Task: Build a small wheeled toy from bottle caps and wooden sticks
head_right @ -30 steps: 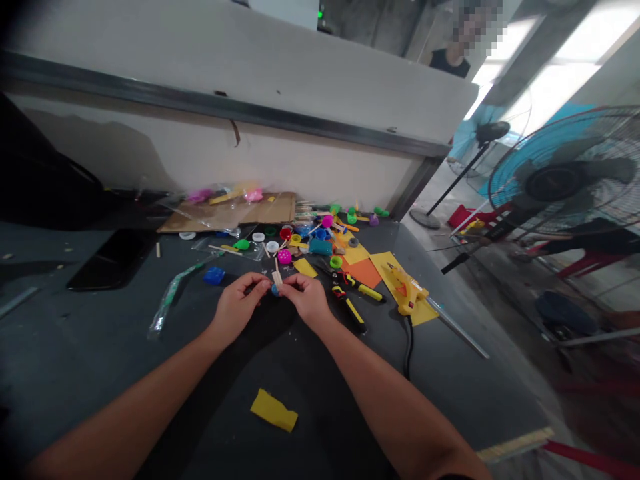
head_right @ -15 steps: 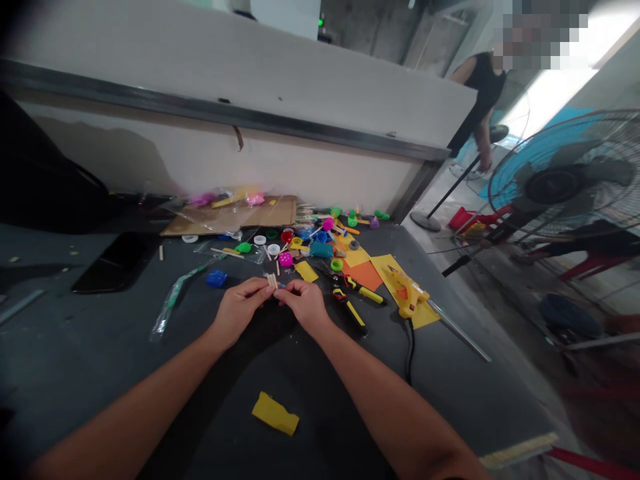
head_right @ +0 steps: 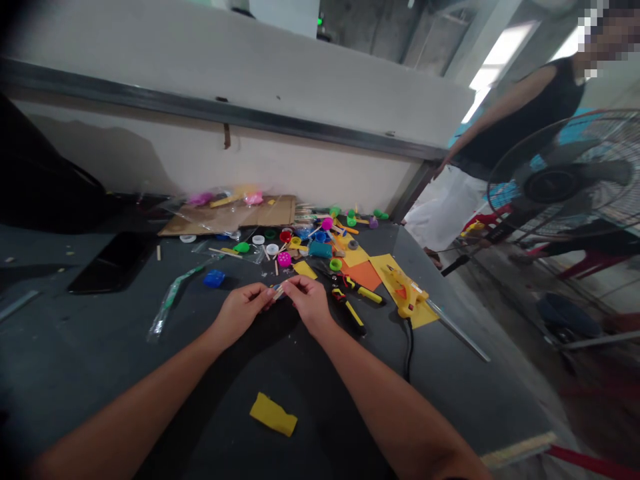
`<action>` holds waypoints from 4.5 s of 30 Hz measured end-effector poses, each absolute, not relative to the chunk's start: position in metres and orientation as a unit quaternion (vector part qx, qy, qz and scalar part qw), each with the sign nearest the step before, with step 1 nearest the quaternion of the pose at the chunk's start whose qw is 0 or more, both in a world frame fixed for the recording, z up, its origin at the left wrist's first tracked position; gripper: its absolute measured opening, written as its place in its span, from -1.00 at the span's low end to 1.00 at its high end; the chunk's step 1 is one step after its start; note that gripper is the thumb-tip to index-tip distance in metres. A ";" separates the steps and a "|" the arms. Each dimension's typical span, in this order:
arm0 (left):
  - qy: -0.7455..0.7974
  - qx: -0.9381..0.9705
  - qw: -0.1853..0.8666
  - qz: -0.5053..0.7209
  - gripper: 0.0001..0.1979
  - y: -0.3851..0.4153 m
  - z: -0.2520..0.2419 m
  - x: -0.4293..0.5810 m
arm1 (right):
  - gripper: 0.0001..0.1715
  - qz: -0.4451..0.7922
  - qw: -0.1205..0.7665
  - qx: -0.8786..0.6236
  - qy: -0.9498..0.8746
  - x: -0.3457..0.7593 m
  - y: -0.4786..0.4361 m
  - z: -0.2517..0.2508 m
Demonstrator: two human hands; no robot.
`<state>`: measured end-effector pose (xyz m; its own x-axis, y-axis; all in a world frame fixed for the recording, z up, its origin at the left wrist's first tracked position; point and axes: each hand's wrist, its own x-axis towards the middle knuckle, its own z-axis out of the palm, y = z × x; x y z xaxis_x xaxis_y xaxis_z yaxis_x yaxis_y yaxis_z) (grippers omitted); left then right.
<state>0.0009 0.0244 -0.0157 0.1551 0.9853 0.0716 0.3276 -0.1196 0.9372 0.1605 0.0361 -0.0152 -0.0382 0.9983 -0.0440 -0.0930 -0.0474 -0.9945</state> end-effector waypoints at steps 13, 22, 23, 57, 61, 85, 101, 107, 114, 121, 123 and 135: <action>0.528 0.547 0.452 0.467 -0.81 0.022 -0.013 0.003 | -0.70 0.569 0.560 -0.444 -0.407 0.162 0.038 -0.011; 0.534 0.551 0.420 0.484 -0.73 0.022 -0.015 0.001 | -0.72 0.568 0.565 -0.437 -0.408 0.161 0.038 -0.011; 0.521 0.547 0.432 0.492 -0.75 0.022 -0.015 0.001 | -0.72 0.567 0.563 -0.440 -0.410 0.161 0.038 -0.011; 0.519 0.488 0.486 0.506 -0.76 0.033 -0.022 0.001 | -0.67 0.017 0.348 -0.729 -0.589 0.319 0.030 0.095; 0.518 0.486 0.490 0.506 -0.77 0.033 -0.023 0.002 | -0.60 -0.002 0.066 -0.855 -0.514 0.368 0.018 0.060; 0.508 0.502 0.472 0.517 -0.74 0.029 -0.019 0.001 | -0.62 0.747 0.504 -0.318 -0.296 0.271 -0.004 0.063; 0.574 0.478 0.408 0.524 -0.74 0.028 -0.018 0.001 | -0.63 0.610 0.471 -0.457 -0.443 0.183 -0.006 0.014; 0.579 0.497 0.390 0.515 -0.74 0.023 -0.012 0.001 | -0.61 0.609 0.445 -0.473 -0.455 0.180 -0.004 0.013; 0.587 0.522 0.369 0.498 -0.74 0.022 -0.014 0.000 | -0.61 0.545 0.436 -0.527 -0.485 0.175 -0.007 0.010; 0.584 0.525 0.367 0.499 -0.73 0.022 -0.015 0.000 | -0.64 0.495 0.406 -0.551 -0.536 0.176 -0.007 -0.003; 0.581 0.529 0.365 0.500 -0.72 0.022 -0.015 0.000 | -0.66 0.482 0.402 -0.554 -0.546 0.177 -0.007 -0.007; 0.583 0.537 0.353 0.498 -0.71 0.023 -0.016 0.000 | -0.68 0.382 0.369 -0.580 -0.617 0.182 -0.005 -0.011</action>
